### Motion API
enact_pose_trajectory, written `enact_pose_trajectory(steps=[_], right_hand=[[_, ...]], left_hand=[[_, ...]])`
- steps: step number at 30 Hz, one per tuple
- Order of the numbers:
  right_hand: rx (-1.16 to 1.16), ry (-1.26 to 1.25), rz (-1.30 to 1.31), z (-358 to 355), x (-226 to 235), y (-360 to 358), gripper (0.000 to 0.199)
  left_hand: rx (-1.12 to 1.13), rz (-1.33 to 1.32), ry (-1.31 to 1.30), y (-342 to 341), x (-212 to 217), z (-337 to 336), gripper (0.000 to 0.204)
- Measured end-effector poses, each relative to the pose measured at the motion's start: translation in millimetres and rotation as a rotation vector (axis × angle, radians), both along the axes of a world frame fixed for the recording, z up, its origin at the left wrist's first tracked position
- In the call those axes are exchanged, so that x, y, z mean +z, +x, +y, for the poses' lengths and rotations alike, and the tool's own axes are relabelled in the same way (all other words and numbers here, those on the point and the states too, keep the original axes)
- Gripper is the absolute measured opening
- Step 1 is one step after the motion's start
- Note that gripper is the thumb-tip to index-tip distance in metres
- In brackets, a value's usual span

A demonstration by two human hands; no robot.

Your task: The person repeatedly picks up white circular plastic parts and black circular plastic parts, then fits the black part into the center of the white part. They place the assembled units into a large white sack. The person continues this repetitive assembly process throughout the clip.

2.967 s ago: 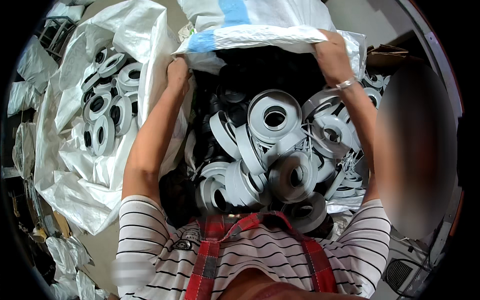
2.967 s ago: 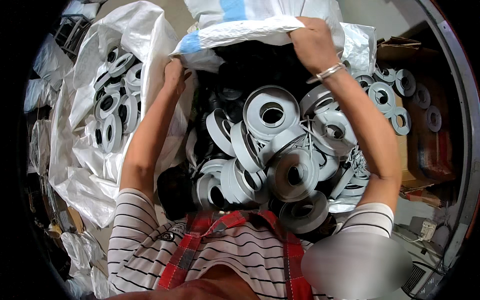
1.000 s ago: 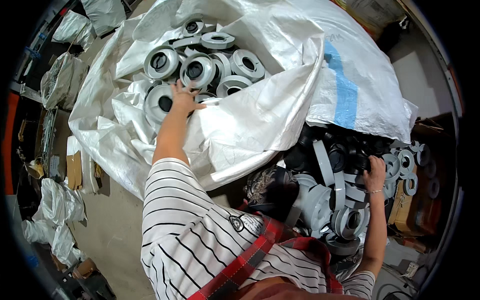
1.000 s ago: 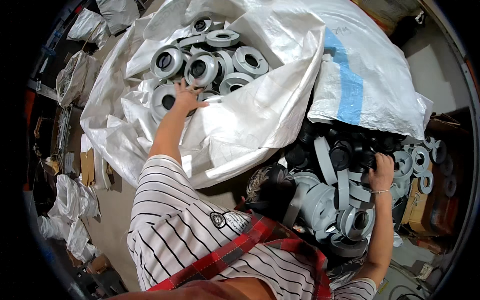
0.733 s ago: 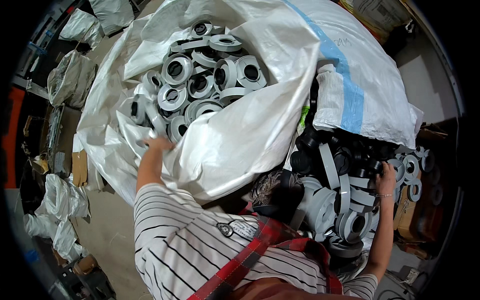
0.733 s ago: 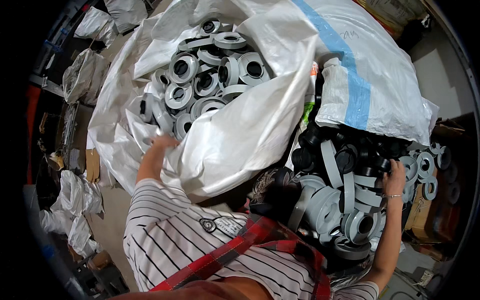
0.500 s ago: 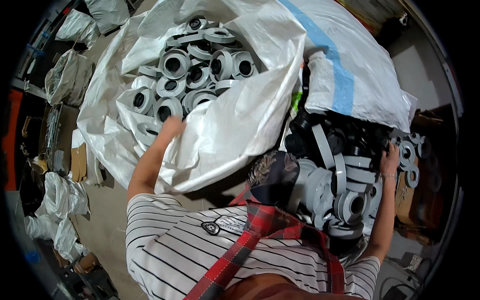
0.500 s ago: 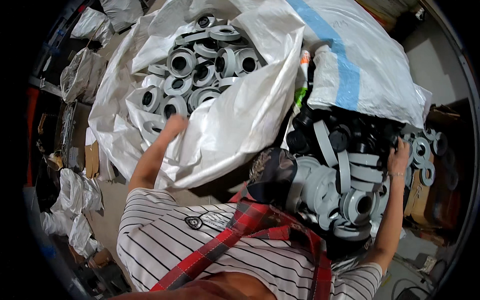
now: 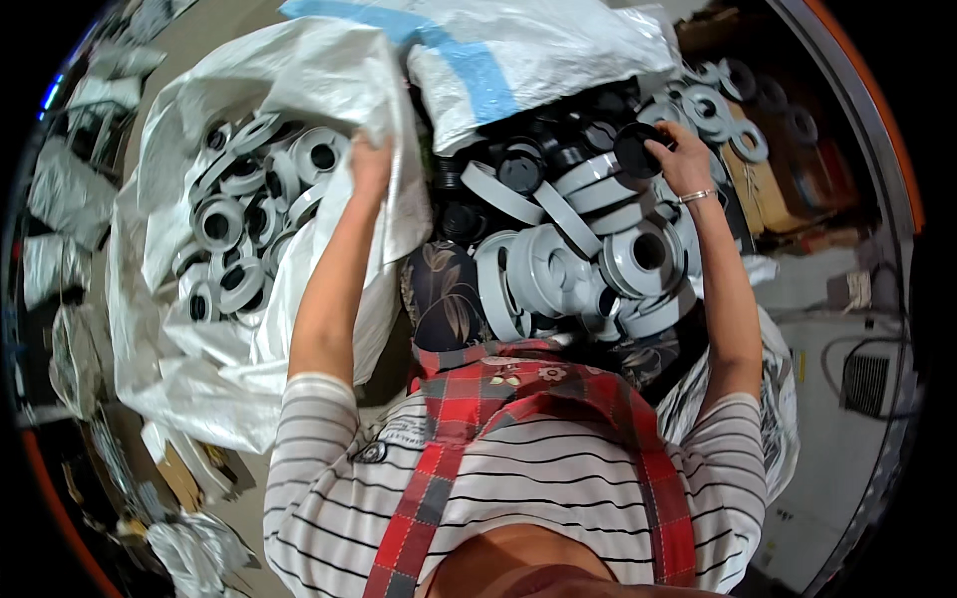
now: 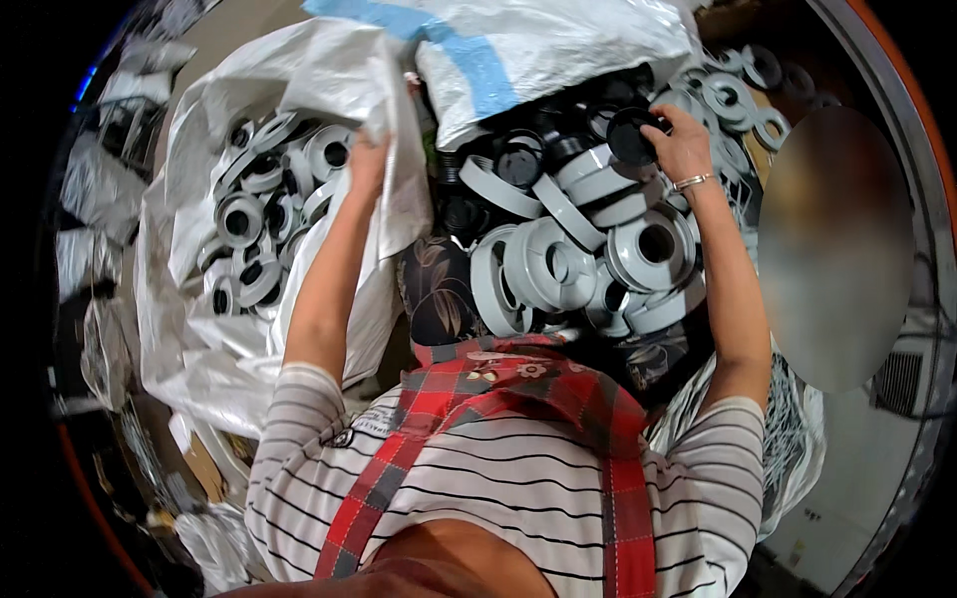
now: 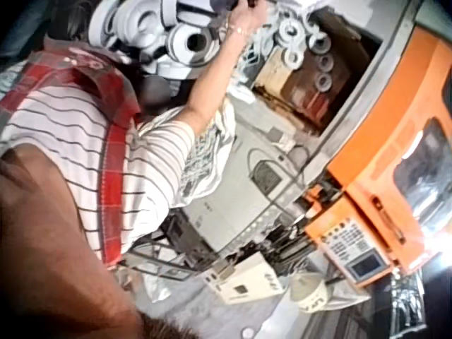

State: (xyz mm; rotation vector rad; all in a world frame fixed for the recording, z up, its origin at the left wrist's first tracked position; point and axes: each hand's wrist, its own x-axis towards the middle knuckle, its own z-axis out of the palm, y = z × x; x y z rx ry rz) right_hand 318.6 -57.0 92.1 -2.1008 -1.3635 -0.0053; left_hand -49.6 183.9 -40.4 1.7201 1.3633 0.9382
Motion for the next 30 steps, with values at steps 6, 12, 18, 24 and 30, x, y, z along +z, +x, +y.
enact_pose_trajectory(steps=[6, 12, 18, 24, 30], right_hand=[[0.065, 0.149, -0.202, -26.1, -52.7, 29.5, 0.017], [0.148, 0.204, -0.156, -27.0, -52.7, -5.6, 0.019], [0.019, 0.283, 0.156, -46.5, -36.5, -13.2, 0.020], [0.109, 0.350, 0.227, -35.8, -15.7, -53.4, 0.022], [0.324, 0.243, 0.070, -3.1, -36.8, -105.6, 0.027]], left_hand=[[-0.159, -0.674, -0.383, 19.5, 49.9, -91.9, 0.031], [-0.002, -0.633, -1.165, 103.2, -14.3, -106.5, 0.042], [-0.334, -0.127, -0.115, 111.9, 46.2, -128.8, 0.037], [-0.500, -0.486, -0.368, 81.4, 108.8, -151.6, 0.031], [-0.422, -0.882, -0.785, 77.7, 118.9, -202.1, 0.042]])
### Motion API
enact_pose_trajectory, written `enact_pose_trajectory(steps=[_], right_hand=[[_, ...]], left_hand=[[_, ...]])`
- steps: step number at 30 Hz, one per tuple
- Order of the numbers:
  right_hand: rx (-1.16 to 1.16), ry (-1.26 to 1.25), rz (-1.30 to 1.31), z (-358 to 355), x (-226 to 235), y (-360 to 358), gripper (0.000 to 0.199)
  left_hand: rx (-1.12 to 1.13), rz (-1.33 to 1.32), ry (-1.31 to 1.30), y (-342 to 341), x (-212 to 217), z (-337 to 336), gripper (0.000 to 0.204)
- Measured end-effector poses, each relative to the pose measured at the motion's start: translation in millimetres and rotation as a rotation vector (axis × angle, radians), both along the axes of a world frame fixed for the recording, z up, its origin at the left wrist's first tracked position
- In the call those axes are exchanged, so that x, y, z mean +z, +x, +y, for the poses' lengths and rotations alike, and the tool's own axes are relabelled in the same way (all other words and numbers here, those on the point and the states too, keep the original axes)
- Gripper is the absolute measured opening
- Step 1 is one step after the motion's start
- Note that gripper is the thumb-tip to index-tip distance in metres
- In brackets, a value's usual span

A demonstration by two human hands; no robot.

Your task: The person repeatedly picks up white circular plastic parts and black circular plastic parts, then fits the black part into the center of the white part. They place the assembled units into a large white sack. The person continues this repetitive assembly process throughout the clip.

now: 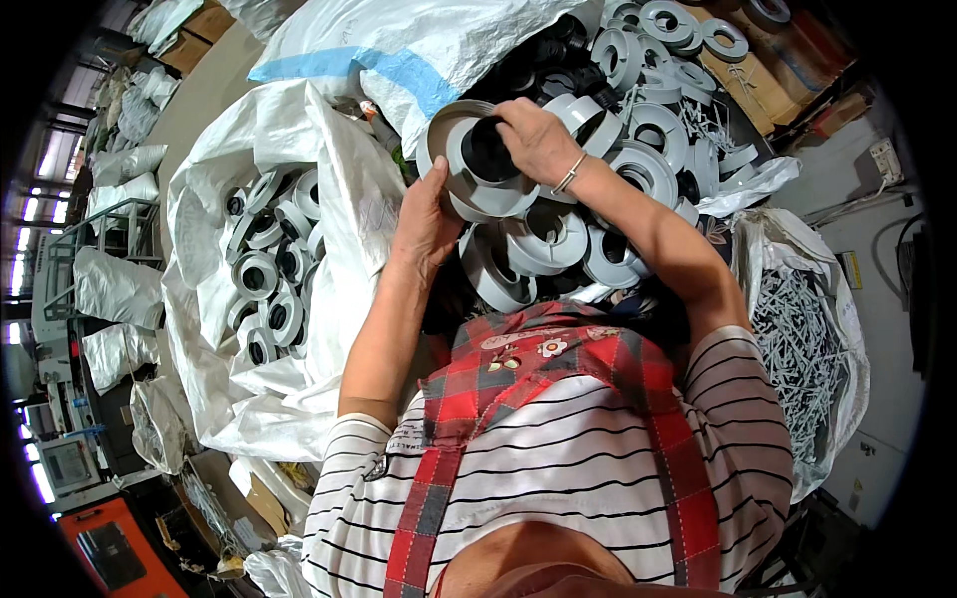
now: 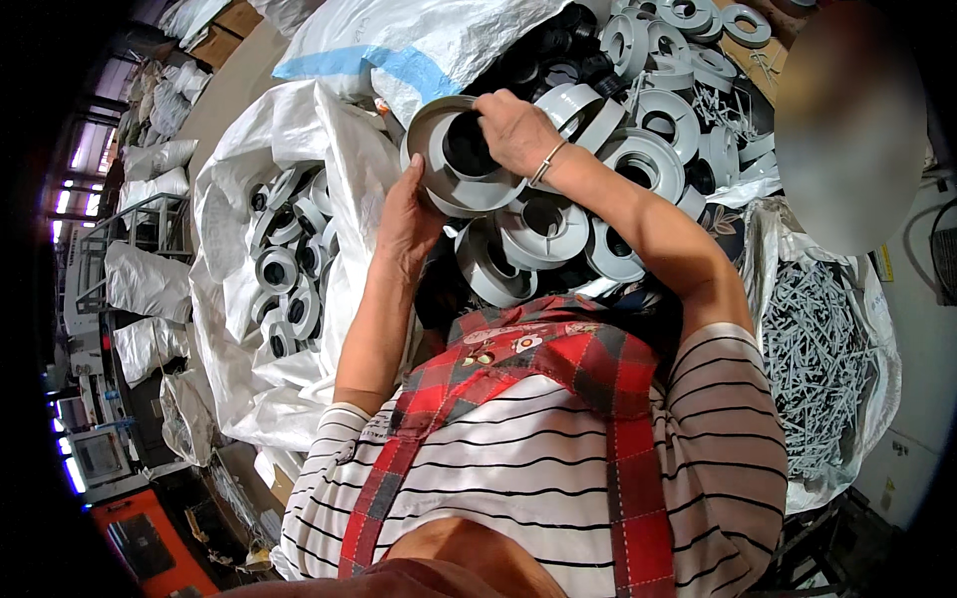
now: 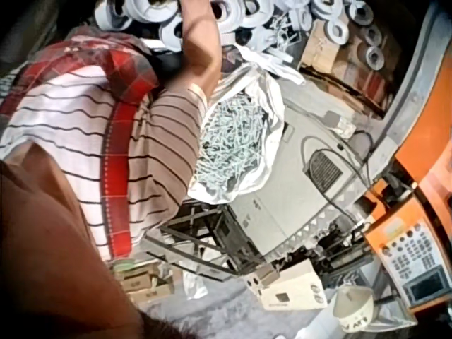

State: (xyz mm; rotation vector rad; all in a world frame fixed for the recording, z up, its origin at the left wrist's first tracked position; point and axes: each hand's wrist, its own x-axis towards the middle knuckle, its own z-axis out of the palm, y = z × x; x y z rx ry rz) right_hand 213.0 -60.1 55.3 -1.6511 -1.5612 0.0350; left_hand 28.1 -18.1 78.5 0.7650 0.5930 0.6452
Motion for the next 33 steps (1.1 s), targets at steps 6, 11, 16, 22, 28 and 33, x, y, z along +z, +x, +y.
enact_pose_trajectory(steps=[6, 11, 16, 22, 28, 33], right_hand=[[0.210, -0.371, -0.065, -19.4, 28.8, -19.7, 0.075], [0.451, -0.274, -0.279, -27.6, 32.1, -15.3, 0.073], [0.484, -0.309, -0.255, -32.0, 42.3, -14.6, 0.078], [0.177, -0.509, 0.800, -33.4, 39.9, -36.8, 0.071], [0.297, -0.546, 0.641, -28.6, 7.8, -39.7, 0.078], [0.441, -1.119, 1.290, -21.7, 13.0, -31.2, 0.078]], left_hand=[[-0.053, 0.139, 0.257, -24.5, -16.6, 4.1, 0.038], [-0.214, 0.191, 0.097, -33.6, -9.5, 12.7, 0.037], [-0.225, 0.058, 0.063, -32.9, 0.5, 0.1, 0.040], [-0.168, 0.072, 0.298, -38.8, -5.1, -12.3, 0.044], [-0.145, 0.200, 0.358, -62.4, -21.0, -10.0, 0.043], [0.036, 0.037, 0.307, -57.8, 3.1, -23.2, 0.041]])
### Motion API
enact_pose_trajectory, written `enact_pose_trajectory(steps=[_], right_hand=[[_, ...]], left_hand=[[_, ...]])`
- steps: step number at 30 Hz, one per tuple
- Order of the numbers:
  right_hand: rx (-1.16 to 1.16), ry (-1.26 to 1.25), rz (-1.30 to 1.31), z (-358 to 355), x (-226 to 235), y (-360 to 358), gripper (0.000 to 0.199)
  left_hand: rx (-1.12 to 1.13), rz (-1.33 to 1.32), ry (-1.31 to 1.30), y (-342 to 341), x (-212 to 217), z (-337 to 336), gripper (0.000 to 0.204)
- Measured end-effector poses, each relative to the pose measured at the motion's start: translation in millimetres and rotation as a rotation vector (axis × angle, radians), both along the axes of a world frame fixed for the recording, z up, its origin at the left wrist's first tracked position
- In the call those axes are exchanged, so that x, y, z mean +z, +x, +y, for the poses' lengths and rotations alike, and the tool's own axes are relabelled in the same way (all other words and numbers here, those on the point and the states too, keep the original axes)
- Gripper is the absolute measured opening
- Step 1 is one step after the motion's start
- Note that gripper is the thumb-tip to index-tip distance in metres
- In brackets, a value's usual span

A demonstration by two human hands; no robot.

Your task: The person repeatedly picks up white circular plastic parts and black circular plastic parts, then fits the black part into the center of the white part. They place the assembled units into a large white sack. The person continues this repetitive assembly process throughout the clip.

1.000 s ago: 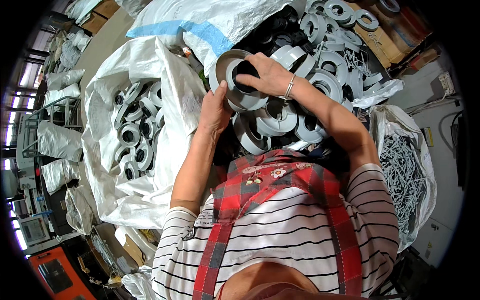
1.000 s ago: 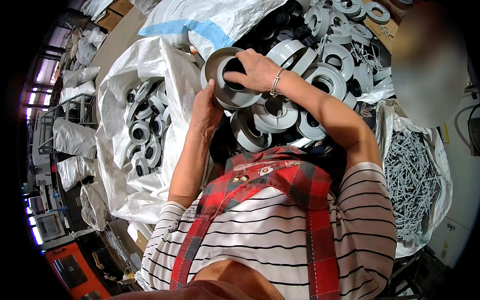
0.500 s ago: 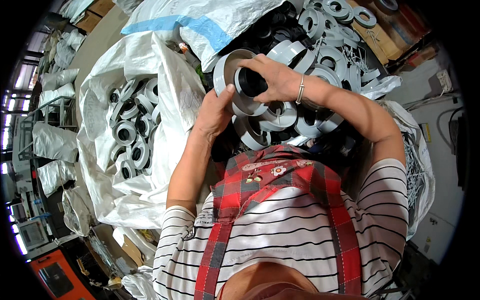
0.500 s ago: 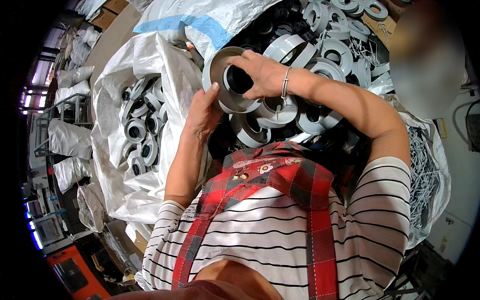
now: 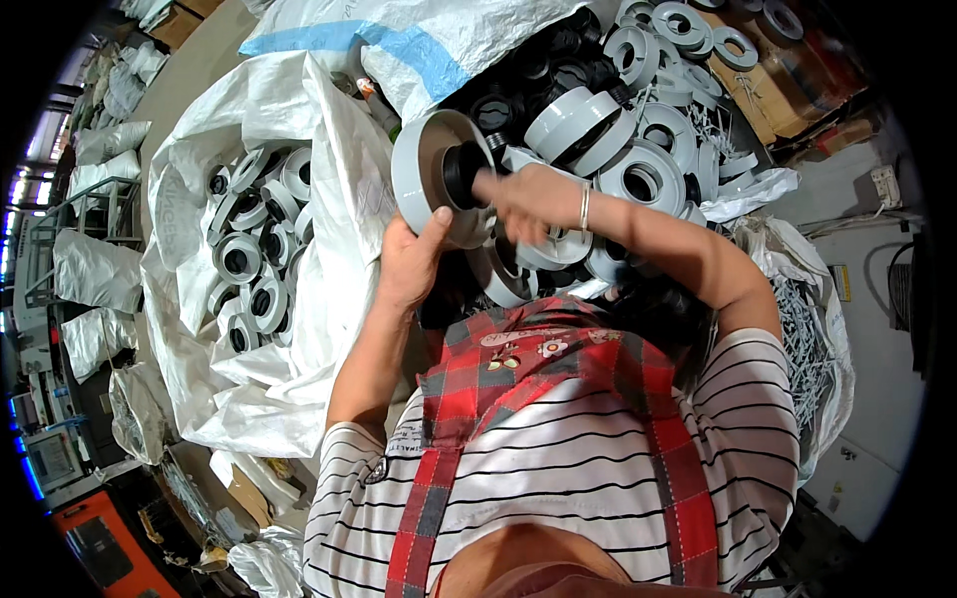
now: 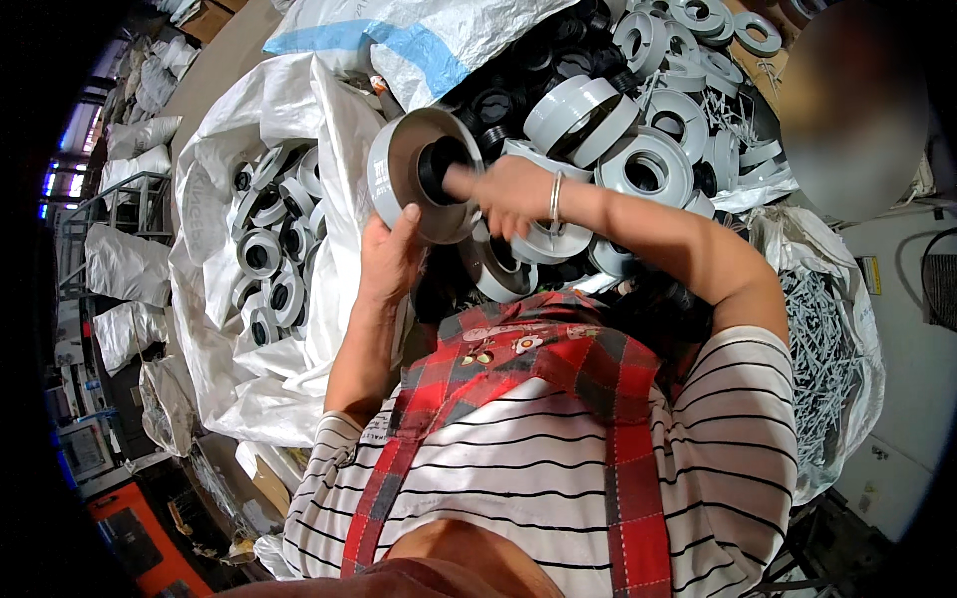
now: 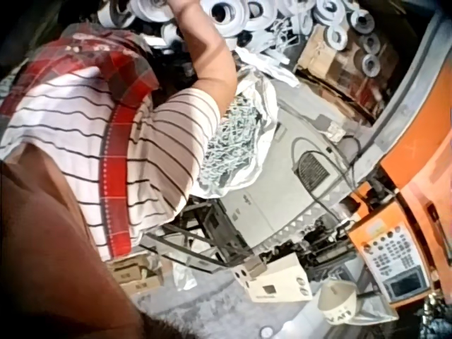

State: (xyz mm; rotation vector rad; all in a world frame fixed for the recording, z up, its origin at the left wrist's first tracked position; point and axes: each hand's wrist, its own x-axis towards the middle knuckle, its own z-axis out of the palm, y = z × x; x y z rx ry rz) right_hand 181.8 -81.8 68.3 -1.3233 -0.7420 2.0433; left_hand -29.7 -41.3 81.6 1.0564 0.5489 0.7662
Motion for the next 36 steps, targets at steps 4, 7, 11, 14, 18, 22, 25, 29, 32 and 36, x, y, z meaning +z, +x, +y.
enact_pose_trajectory(steps=[4, 7, 11, 14, 18, 22, 25, 29, 32, 36], right_hand=[[-0.040, 0.124, -0.153, 16.5, 7.1, -20.3, 0.078], [-0.011, 0.123, -0.097, 33.5, 16.9, -6.2, 0.080], [0.112, 0.844, -1.558, 114.4, -19.6, 78.0, 0.030], [0.479, 0.446, -1.573, 151.0, -49.9, 141.7, 0.027], [0.750, 0.472, -1.585, 150.8, -96.9, 179.0, 0.030], [0.167, 0.518, -1.531, 119.0, -43.6, 153.8, 0.033], [-0.125, 0.557, -1.466, 89.1, -41.9, 168.1, 0.044], [-0.319, 0.414, -1.168, 57.9, -32.0, 162.7, 0.064], [-0.425, 0.443, -1.045, 41.2, -29.0, 160.0, 0.055], [-0.663, 0.345, -0.575, 26.9, -26.7, 161.1, 0.039]], left_hand=[[-0.001, 0.217, 0.266, -18.7, -21.3, 4.9, 0.041], [0.139, 0.469, 0.518, -41.4, -15.0, 22.8, 0.045], [0.722, 0.699, 1.175, -34.4, 12.9, 64.7, 0.075], [0.352, 0.334, 0.519, -3.3, -8.7, 81.4, 0.064], [-0.149, 0.366, 0.171, 81.4, -38.3, 79.9, 0.041], [-0.225, 0.604, -0.262, 150.9, -95.8, 98.6, 0.055], [-0.346, 1.024, -0.073, 197.8, -115.9, 114.0, 0.067], [-0.486, 1.006, -0.133, 214.2, -112.3, 120.0, 0.040], [-0.430, 1.059, -0.229, 218.9, -135.6, 136.1, 0.022], [-0.494, 0.811, -0.454, 210.0, -147.0, 125.3, 0.015]])
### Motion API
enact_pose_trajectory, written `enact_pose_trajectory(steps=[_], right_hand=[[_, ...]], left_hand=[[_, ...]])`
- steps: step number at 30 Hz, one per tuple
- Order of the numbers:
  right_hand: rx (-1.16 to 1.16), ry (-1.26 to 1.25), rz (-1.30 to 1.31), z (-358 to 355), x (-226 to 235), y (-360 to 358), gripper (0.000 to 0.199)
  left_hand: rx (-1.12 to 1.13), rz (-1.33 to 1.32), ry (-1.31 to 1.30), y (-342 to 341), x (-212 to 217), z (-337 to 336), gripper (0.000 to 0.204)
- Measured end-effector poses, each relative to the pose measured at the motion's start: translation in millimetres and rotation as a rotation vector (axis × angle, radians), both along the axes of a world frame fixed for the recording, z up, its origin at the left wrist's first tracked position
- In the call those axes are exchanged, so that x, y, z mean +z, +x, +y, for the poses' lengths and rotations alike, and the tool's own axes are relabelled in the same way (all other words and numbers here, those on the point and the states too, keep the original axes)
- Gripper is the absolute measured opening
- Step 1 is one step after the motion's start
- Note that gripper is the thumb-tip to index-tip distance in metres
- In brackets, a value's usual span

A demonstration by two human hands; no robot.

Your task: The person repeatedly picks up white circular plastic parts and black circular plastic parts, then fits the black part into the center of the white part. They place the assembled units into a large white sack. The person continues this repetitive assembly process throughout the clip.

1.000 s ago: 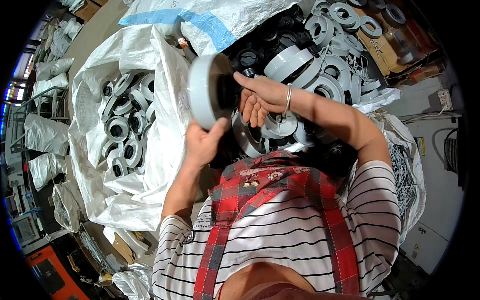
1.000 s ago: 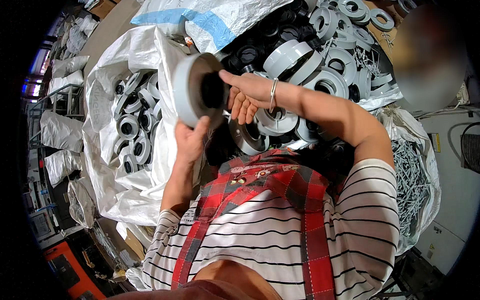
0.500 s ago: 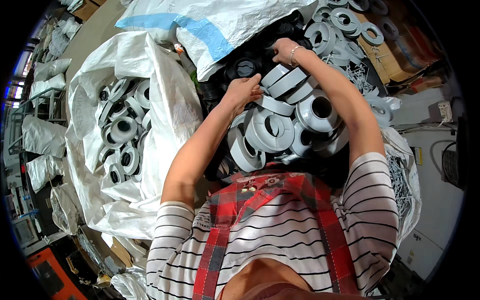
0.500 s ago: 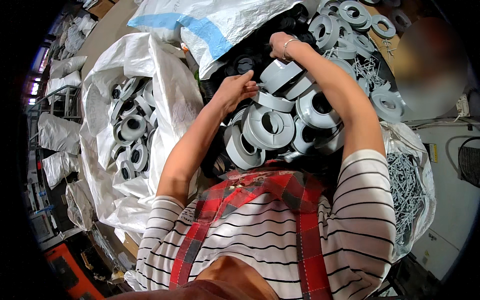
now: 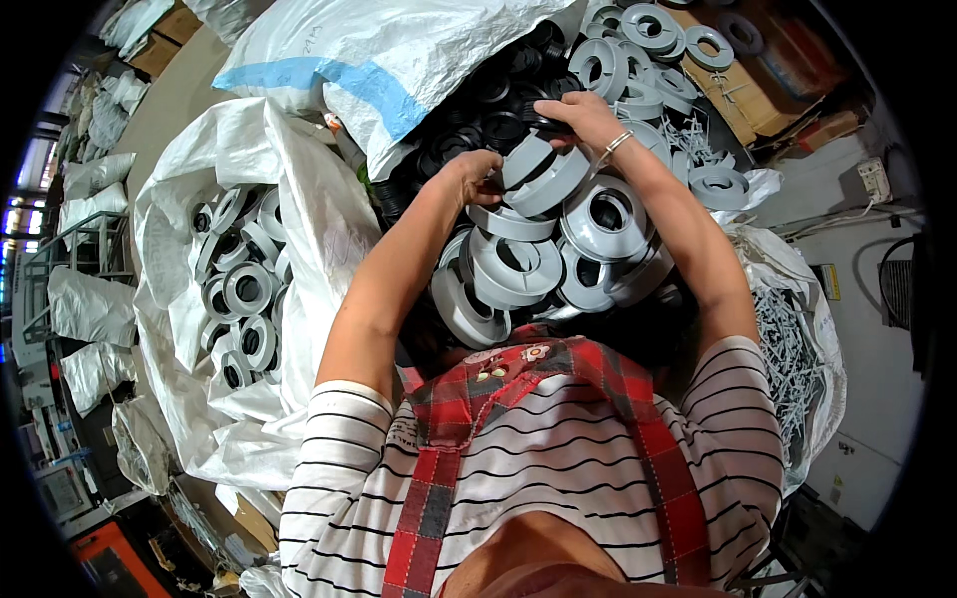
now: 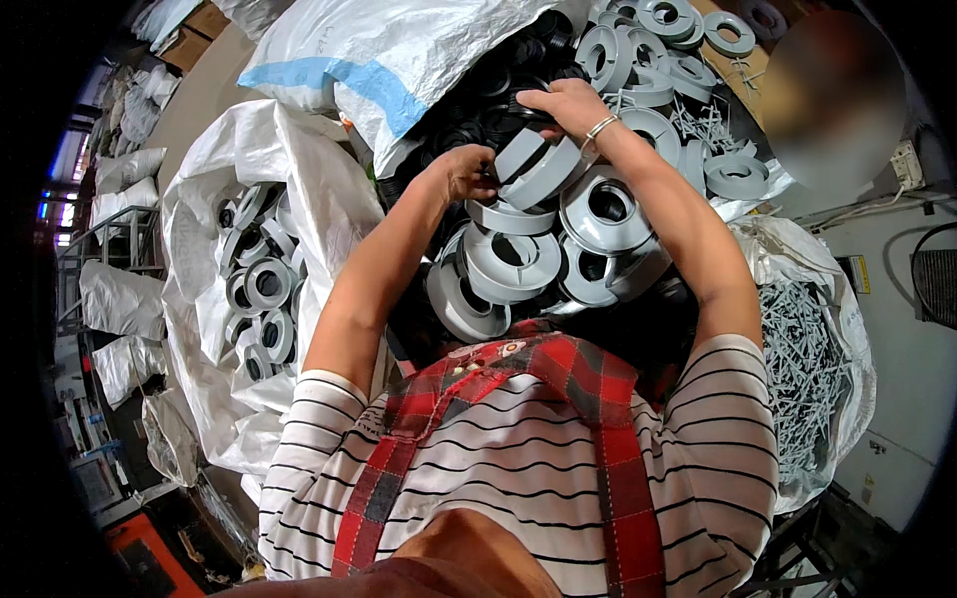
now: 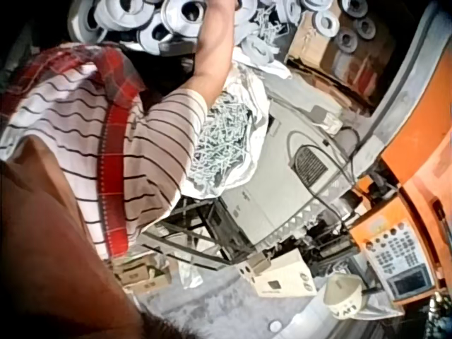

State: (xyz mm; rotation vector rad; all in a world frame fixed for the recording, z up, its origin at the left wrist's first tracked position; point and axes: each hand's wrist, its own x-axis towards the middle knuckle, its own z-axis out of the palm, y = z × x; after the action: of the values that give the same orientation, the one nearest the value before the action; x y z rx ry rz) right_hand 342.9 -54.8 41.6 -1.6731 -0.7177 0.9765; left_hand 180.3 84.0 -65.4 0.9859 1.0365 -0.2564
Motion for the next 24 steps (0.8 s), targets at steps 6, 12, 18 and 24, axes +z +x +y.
enact_pose_trajectory(steps=[6, 12, 18, 24], right_hand=[[0.002, 0.223, 0.469, -29.8, 13.0, -7.9, 0.030], [0.181, 0.162, -0.075, -68.3, 27.6, -21.1, 0.063], [0.180, 0.122, -0.121, -79.8, 32.8, -43.8, 0.057], [0.170, 0.185, -0.322, -74.3, 32.0, -57.4, 0.077]], left_hand=[[0.214, -0.109, -0.212, -12.0, -44.0, 10.2, 0.007], [0.379, -0.226, -0.155, -10.7, 42.2, -36.5, 0.010], [0.553, -0.572, -0.279, -39.9, 54.8, -10.4, 0.036], [0.451, -0.732, 0.242, -88.1, 126.8, -54.0, 0.039]])
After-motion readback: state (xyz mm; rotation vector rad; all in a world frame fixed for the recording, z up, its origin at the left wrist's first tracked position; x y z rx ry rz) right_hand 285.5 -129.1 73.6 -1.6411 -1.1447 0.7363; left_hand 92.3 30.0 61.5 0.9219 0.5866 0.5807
